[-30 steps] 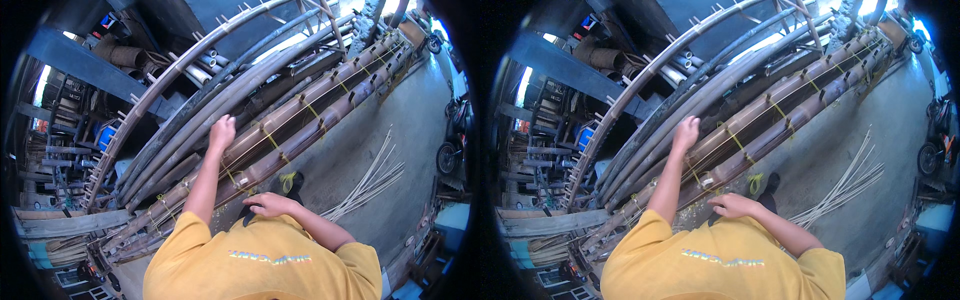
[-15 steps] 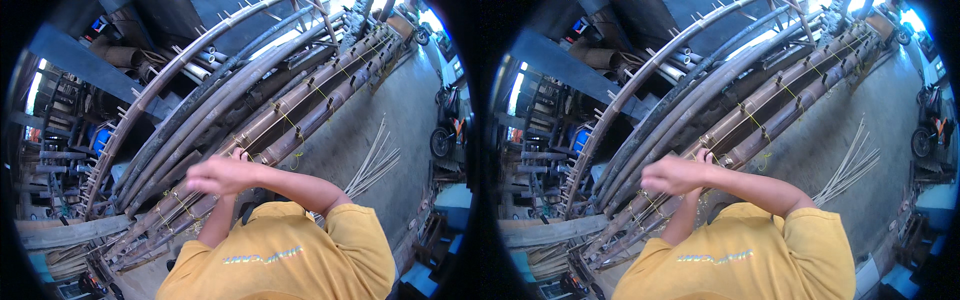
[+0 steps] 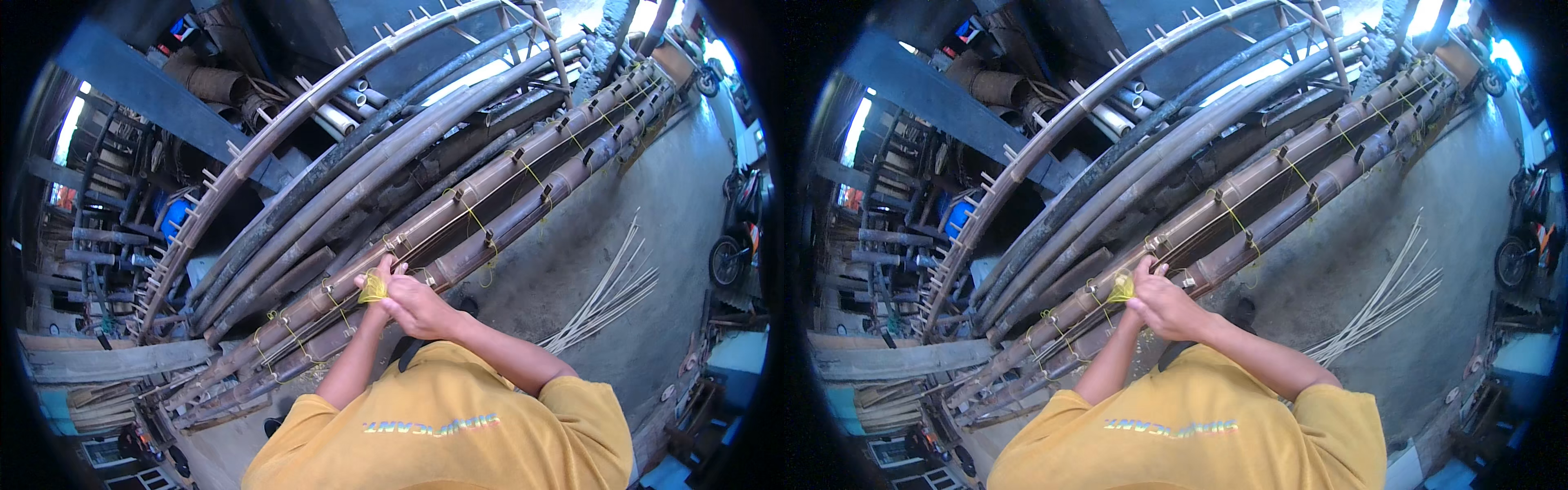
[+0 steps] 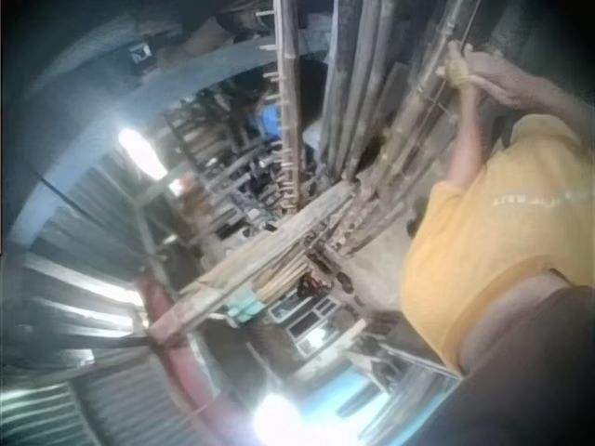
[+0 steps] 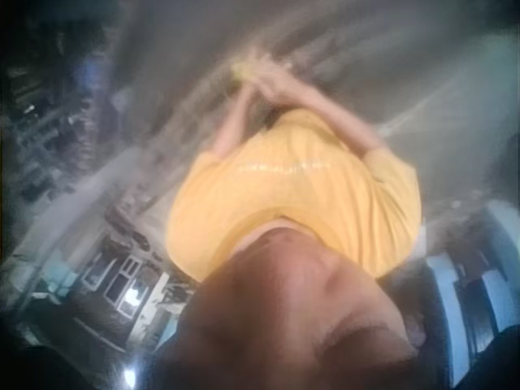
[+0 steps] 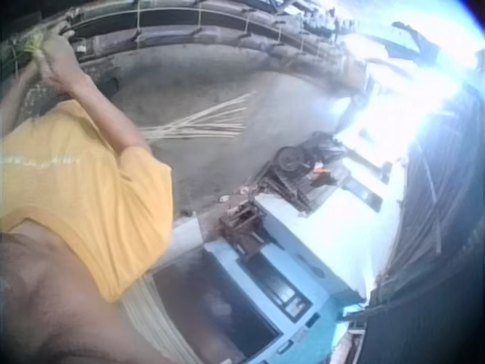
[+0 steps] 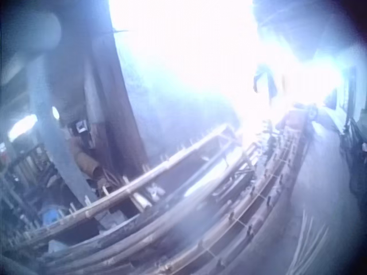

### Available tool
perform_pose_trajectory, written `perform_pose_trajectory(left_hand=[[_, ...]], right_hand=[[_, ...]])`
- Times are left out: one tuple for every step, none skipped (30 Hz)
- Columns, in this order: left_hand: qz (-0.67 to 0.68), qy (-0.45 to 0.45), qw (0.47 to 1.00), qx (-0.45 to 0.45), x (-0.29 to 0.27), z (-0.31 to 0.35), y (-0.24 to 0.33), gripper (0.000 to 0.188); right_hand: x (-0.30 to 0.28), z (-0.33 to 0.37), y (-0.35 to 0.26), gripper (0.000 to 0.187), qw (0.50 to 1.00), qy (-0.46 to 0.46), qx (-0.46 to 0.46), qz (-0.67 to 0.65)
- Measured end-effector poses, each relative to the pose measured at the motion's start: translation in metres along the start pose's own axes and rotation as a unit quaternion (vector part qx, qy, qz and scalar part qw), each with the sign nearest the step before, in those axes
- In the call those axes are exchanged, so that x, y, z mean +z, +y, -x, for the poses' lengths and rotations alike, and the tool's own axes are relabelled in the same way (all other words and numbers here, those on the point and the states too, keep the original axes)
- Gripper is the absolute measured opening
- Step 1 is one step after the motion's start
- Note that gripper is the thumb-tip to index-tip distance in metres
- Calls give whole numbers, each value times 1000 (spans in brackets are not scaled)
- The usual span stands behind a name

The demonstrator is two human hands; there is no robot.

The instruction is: The person ties yellow string around multiple bamboo poles arranged horizontally on a wooden rack. They repeatedly wrap and knot the string at several points along the poles to secure them in place.

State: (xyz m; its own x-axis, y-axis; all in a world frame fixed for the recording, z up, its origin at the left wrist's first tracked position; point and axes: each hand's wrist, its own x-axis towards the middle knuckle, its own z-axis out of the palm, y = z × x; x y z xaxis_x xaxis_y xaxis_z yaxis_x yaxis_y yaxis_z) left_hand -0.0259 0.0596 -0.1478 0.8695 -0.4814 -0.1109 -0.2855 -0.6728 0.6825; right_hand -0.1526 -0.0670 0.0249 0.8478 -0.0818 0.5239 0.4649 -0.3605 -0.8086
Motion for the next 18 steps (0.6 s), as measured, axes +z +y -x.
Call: perform_pose_trajectory(left_hand=[[42,15,996,78,5,2,1,31],[19,24,995,97,3,-1,19,29],[-7,27,993,111,-2,5,34,26],[-99,15,993,68,-19,12,78,29],[-151,9,988,29,-35,17,98,31],[-205,-7,979,-14,-52,30,117,34],[-210,-33,977,-27,-57,28,124,39],[-179,-22,984,-10,-53,25,109,37],[-101,17,994,44,-41,18,82,35],[-30,69,991,108,-25,11,59,35],[-16,60,994,91,-29,13,66,35],[-89,-88,992,-22,-51,13,95,35],[-52,-111,992,-11,-47,8,91,36],[-45,-82,996,13,-44,8,80,36],[-38,-53,997,39,-40,12,70,36],[-28,-23,997,65,-35,10,67,36],[-80,10,995,60,-39,14,78,36],[-76,8,996,48,-41,16,81,36]], right_hand=[[-2,-15,-5,27,999,-22,24,-25],[-6,-32,-4,33,997,-45,46,-50],[1,-44,-2,37,995,-90,10,-42],[7,-55,1,42,991,-131,-19,-32],[15,-63,-3,48,981,-185,-57,-34],[16,-66,-9,52,962,-266,-15,55],[11,-74,-14,57,928,-338,32,153],[14,-82,-1,61,905,-362,62,212],[17,-92,8,67,876,-390,86,271],[19,-106,44,73,872,-368,98,307],[12,-115,67,73,827,-360,123,413],[-4,-118,88,73,769,-340,157,518],[-8,-108,115,69,801,-359,200,436],[-12,-116,111,66,826,-381,229,346],[-20,-120,105,55,862,-397,222,224],[-29,-119,101,46,912,-305,263,-78],[-39,-116,68,44,895,-211,338,-202],[-55,-99,31,45,921,-211,251,-213]])
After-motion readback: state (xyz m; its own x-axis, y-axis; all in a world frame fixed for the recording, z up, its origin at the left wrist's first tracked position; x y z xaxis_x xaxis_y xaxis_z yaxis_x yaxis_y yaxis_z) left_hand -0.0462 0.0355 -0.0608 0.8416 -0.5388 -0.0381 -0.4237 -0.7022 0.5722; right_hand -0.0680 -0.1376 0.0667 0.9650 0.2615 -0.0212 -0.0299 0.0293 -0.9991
